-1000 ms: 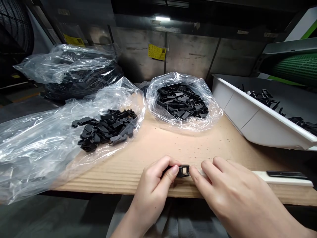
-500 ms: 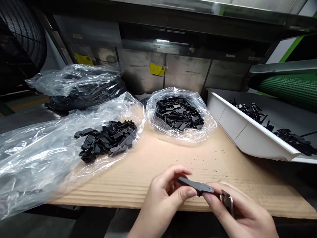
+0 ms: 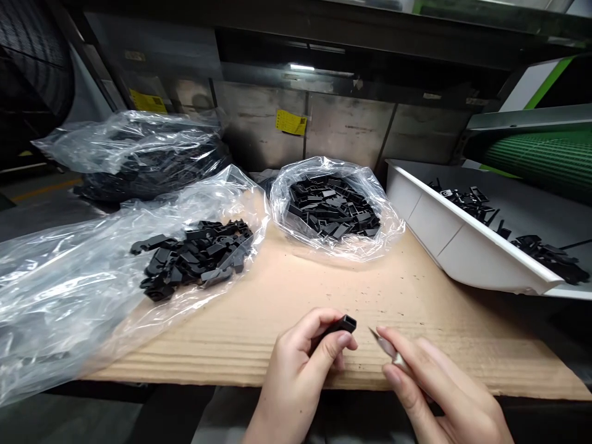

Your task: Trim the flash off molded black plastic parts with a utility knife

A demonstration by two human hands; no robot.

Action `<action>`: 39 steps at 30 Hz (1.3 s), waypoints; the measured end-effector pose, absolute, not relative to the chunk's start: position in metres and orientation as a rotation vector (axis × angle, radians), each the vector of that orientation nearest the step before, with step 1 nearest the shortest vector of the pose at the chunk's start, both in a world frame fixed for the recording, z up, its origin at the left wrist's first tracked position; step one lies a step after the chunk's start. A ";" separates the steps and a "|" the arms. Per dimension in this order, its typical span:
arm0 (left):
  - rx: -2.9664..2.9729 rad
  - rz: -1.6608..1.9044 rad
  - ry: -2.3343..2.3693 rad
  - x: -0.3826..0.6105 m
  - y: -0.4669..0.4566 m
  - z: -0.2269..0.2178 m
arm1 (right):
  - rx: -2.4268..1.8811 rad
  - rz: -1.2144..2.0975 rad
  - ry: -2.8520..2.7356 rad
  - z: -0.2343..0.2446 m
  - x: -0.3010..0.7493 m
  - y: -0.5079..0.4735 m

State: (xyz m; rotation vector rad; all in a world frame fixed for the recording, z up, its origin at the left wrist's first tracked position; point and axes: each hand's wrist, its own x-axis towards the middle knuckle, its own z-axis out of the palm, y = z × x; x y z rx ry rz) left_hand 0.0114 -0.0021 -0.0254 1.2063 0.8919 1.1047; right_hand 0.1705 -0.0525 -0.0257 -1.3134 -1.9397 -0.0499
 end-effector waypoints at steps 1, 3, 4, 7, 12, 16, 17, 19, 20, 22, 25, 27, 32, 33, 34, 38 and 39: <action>1.220 1.121 0.916 0.012 -0.003 -0.025 | -1.318 -0.021 -1.952 -0.023 0.173 -0.052; 1.248 1.153 0.954 0.014 -0.003 -0.023 | -1.318 0.051 -1.943 -0.020 0.172 -0.050; 1.261 1.165 0.964 0.015 -0.004 -0.021 | -1.317 0.079 -1.928 -0.020 0.170 -0.049; 1.301 1.188 0.989 0.016 -0.003 -0.017 | -1.317 0.129 -1.905 -0.020 0.162 -0.047; 1.360 1.186 1.014 0.015 -0.004 -0.016 | -1.304 0.109 -1.903 -0.020 0.162 -0.047; 1.389 1.194 1.016 0.016 -0.005 -0.016 | -1.309 0.098 -1.932 -0.019 0.165 -0.047; 1.386 1.199 1.020 0.016 -0.005 -0.016 | -1.312 0.095 -1.933 -0.019 0.165 -0.047; 1.378 1.195 1.026 0.016 -0.005 -0.016 | -1.323 0.090 -1.928 -0.019 0.166 -0.047; 1.378 1.184 1.030 0.016 -0.004 -0.016 | -1.319 0.084 -1.936 -0.019 0.166 -0.047; 1.405 1.146 1.024 0.015 -0.004 -0.017 | -1.314 0.067 -1.950 -0.020 0.167 -0.047; 1.463 1.111 1.005 0.013 -0.003 -0.019 | -1.311 0.049 -1.967 -0.020 0.167 -0.048; 1.476 1.117 0.992 0.013 -0.002 -0.020 | -1.302 0.042 -1.971 -0.019 0.167 -0.049; 1.474 1.117 0.967 0.012 -0.002 -0.019 | -1.339 0.069 -1.958 -0.016 0.169 -0.049; 1.478 1.114 0.967 0.012 -0.002 -0.019 | -1.329 0.070 -1.973 -0.016 0.169 -0.049; 1.481 1.116 0.968 0.012 -0.002 -0.019 | -1.322 0.075 -1.989 -0.017 0.170 -0.048; 1.541 1.097 0.921 0.011 -0.001 -0.019 | -1.415 0.113 -1.948 -0.021 0.174 -0.042; 1.554 1.095 0.914 0.011 -0.001 -0.019 | -1.436 0.138 -1.920 -0.021 0.176 -0.041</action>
